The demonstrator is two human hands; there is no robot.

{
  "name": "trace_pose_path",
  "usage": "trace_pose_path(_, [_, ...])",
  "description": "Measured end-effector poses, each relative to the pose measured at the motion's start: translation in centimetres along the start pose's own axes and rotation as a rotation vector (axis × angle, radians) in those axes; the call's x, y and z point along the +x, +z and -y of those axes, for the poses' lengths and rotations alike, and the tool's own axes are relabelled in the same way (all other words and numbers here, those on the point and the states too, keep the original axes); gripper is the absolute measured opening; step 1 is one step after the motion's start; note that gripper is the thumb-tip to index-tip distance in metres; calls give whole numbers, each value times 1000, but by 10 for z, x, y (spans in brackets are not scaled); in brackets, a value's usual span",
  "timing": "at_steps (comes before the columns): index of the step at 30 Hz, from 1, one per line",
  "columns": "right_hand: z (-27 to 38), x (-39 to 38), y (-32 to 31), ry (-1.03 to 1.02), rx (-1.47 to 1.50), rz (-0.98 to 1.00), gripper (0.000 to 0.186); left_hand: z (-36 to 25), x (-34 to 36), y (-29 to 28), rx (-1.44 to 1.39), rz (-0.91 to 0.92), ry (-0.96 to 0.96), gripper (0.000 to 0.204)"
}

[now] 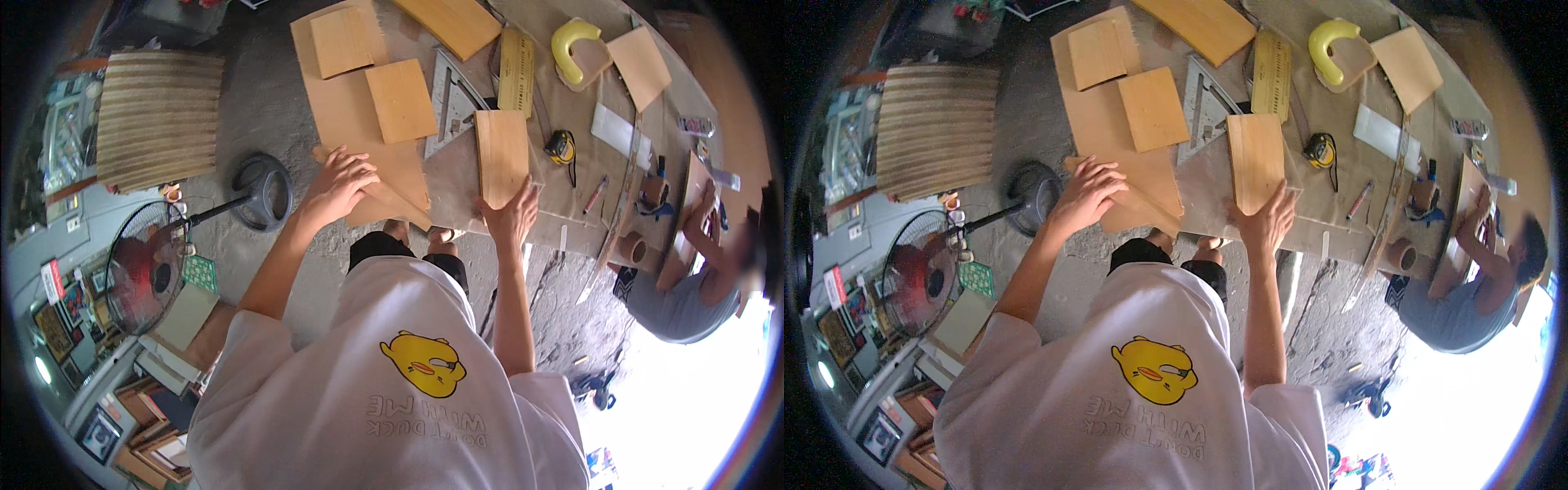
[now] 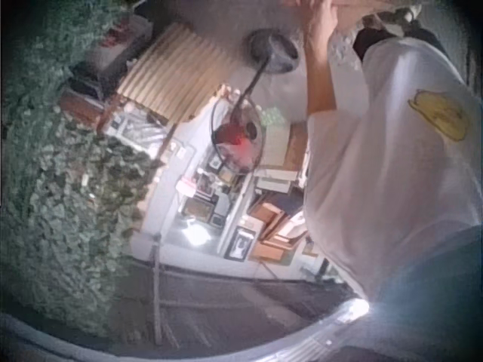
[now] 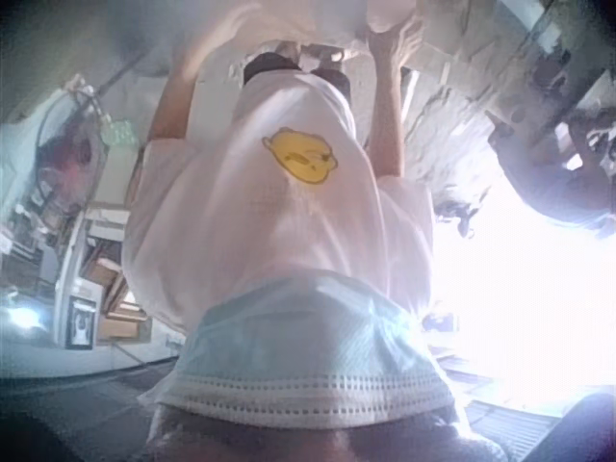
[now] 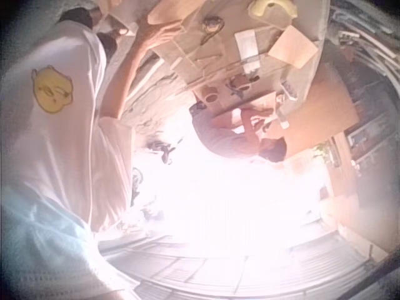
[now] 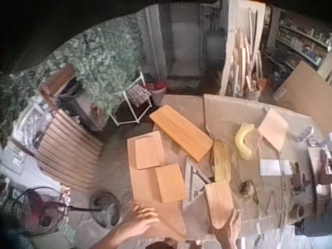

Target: The person uses a miter saw to cut a rectangular wooden board into smaller pieces. They position the board, lower the saw blade to make cuts, then lift the blade and remove the cut pieces. The person repeats this process several times, then stacks the cut pieces on a nearby workbench.

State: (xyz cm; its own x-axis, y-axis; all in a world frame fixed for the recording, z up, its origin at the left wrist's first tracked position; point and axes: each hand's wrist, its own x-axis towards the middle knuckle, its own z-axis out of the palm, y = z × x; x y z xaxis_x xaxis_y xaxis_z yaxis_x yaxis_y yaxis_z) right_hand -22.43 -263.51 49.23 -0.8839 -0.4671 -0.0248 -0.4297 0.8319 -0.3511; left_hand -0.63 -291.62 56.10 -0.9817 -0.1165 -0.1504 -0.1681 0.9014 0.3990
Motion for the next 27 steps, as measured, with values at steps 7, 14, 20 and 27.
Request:
trace_pose_path(7, [5, 6, 2, 27, -19, 77, 117, -4, -3, 5, 74, 34, -11, 55])
trace_pose_path(14, [47, 0, -55, -198, 266, -163, 115, -38, 24, -24, -546, -250, -39, 80])
trace_pose_path(20, [116, 19, -105, -537, 501, -165, 119, -104, 79, -39, -1782, -482, -264, 55])
trace_pose_path(27, [89, 26, -109, 41, 1260, 261, 67, -104, 65, -62, -1970, -584, -261, 49])
